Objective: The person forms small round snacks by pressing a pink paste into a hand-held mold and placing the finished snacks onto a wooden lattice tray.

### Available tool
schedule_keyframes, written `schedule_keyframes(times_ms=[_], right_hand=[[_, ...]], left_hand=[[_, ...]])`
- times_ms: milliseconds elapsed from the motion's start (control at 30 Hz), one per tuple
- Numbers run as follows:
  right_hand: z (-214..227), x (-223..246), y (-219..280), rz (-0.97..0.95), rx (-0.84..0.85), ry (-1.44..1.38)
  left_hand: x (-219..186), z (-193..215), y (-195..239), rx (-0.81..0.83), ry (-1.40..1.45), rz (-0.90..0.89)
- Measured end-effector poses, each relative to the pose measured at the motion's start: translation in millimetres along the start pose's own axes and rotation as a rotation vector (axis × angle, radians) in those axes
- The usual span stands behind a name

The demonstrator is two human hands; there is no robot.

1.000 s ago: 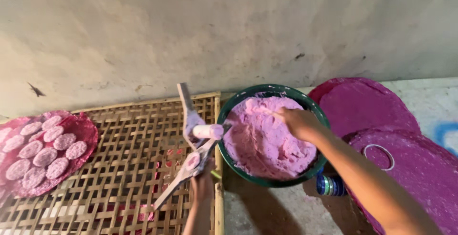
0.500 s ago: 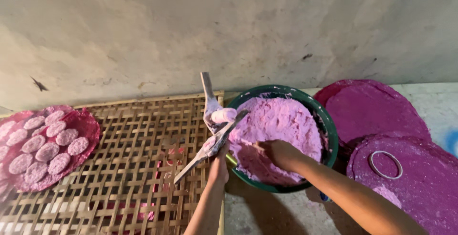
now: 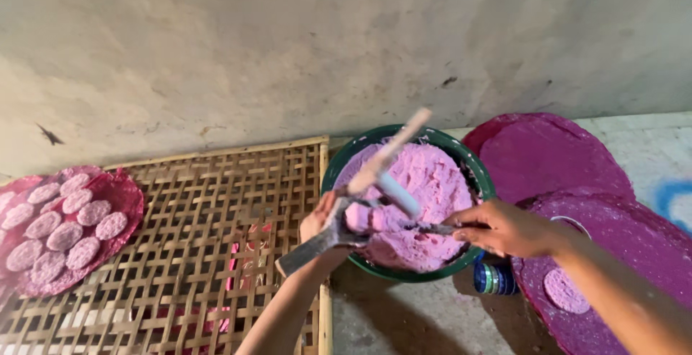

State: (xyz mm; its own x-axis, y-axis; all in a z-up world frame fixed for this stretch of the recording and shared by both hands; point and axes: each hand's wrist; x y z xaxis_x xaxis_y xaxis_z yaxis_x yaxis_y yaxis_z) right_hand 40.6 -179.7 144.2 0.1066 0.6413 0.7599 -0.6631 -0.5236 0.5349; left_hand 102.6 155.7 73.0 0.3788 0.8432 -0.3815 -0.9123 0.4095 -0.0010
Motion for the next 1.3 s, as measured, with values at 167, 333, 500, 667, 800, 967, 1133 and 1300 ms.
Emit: schedule_keyframes(times_ms=[167,333,500,667,800,967,1133,1300], right_hand=[[-28,45,-27,-0.097,-0.252,0.997],[-70,60,-14,0.244,-0.54,1.333],[-54,42,42,0.06,-0.67,0.828],[-101,-4,-39,0.008,-0.7,0.245],[-142,-55,-44,0.451,-0.741,0.209],[-104,-83,-25,0.097,-0.564,-0.212],[-113,-68,-54,0.535,-0.828,0.292],[-85,-54,-6,-0.025,-0.271,-0.136]], left_hand=[[-31,-16,-5,0.052,0.09,-0.098],[-24,-60,-12,-0.033,0.233,-0.2],[-3,-68,-6,-0.308,0.497,-0.137],[-33,-61,-16,-0.214,0.235,-0.018],[-29,-42,-28,-0.167,0.045,0.049],[-33,-44,-27,-0.38,0.123,-0.147],[-46,-50,-34,-0.24,0.178,0.034],[-16,-37,-29,-0.393,0.16,-0.259]])
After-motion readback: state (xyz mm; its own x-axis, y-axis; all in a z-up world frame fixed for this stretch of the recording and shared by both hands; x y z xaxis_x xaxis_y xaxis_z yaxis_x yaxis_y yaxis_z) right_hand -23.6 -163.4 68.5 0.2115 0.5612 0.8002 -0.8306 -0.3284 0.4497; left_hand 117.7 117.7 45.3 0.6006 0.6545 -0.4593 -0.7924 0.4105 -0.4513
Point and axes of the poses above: each hand's wrist, its own y-axis away from the middle knuckle, its own z-axis out of the back of the hand, x = y × z, and after that the axes turned 12 degrees about x, right-handed
